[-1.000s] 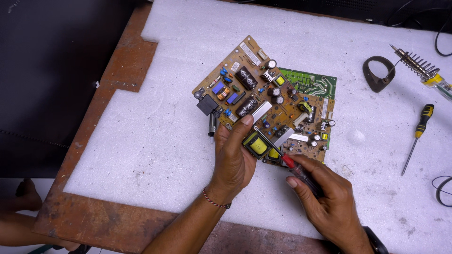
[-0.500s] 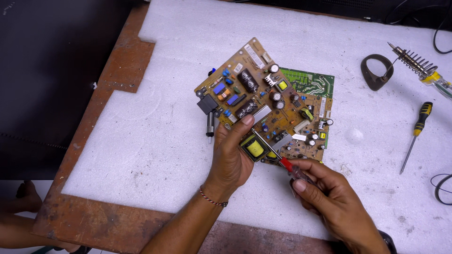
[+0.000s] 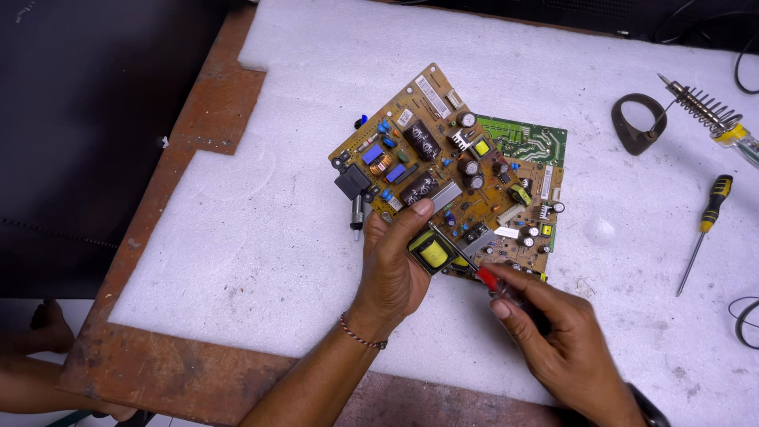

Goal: The person holds a circuit board and uses a screwdriver to point at and manipulate various components on both sides. They flip the board over to inspect the solder side and continue probing specific areas with the tool.

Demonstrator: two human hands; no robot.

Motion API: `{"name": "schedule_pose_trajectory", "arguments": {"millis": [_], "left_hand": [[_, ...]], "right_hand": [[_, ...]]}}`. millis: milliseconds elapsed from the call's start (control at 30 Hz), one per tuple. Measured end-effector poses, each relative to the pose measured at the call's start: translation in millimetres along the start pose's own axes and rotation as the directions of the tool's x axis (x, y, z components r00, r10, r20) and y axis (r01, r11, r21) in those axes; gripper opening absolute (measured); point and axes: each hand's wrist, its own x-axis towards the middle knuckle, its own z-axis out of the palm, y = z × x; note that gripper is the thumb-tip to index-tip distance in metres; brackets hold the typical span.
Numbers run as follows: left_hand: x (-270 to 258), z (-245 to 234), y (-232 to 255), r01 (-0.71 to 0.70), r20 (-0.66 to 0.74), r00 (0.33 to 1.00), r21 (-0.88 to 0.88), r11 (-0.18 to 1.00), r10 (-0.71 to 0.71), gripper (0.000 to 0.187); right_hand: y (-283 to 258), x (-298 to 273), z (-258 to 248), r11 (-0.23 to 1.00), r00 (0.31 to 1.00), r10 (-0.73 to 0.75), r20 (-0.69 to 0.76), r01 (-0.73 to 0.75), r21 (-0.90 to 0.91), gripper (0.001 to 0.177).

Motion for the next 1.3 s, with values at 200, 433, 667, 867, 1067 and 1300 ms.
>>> {"name": "schedule_pose_trajectory", "arguments": {"millis": [200,433,667,867,1067,1300], "left_hand": [[3,-1,3,0.025,-0.083,0.996,-0.023,0.999,-0.027,0.033],[-4,-7,2,0.130,0.125,0.981,0.147,0.980,-0.149,0.030],[-11,-11,-3,0.126,0.318,0.880,0.560,0.819,-0.353,0.027],[-17,-9,-3,0.083,0.313,0.868,0.673,0.735,-0.385,0.037],[-22,-4,-4,0.093,0.324,0.857,0.668,0.738,-0.401,0.042],[-25,-21,-12,0.223,0.186,0.864,0.691,0.687,-0.468,0.036]], "right_hand": [[13,-12,-45,0.987,0.996,0.005,0.094,0.010,-0.161,0.038],[24,-16,-28,0.995,0.919,-0.055,-0.390,0.016,-0.101,0.034],[9,-14,-36,0.835,0.810,-0.412,-0.417,0.153,-0.528,0.009],[0,-13,-32,0.701,0.824,-0.501,-0.266,0.206,-0.683,0.039],[-8,-10,-24,0.693,0.823,-0.479,-0.307,0.140,-0.707,0.022],[-15,-10,-15,0.727,0.821,-0.429,-0.376,0.067,-0.683,0.009]]}}
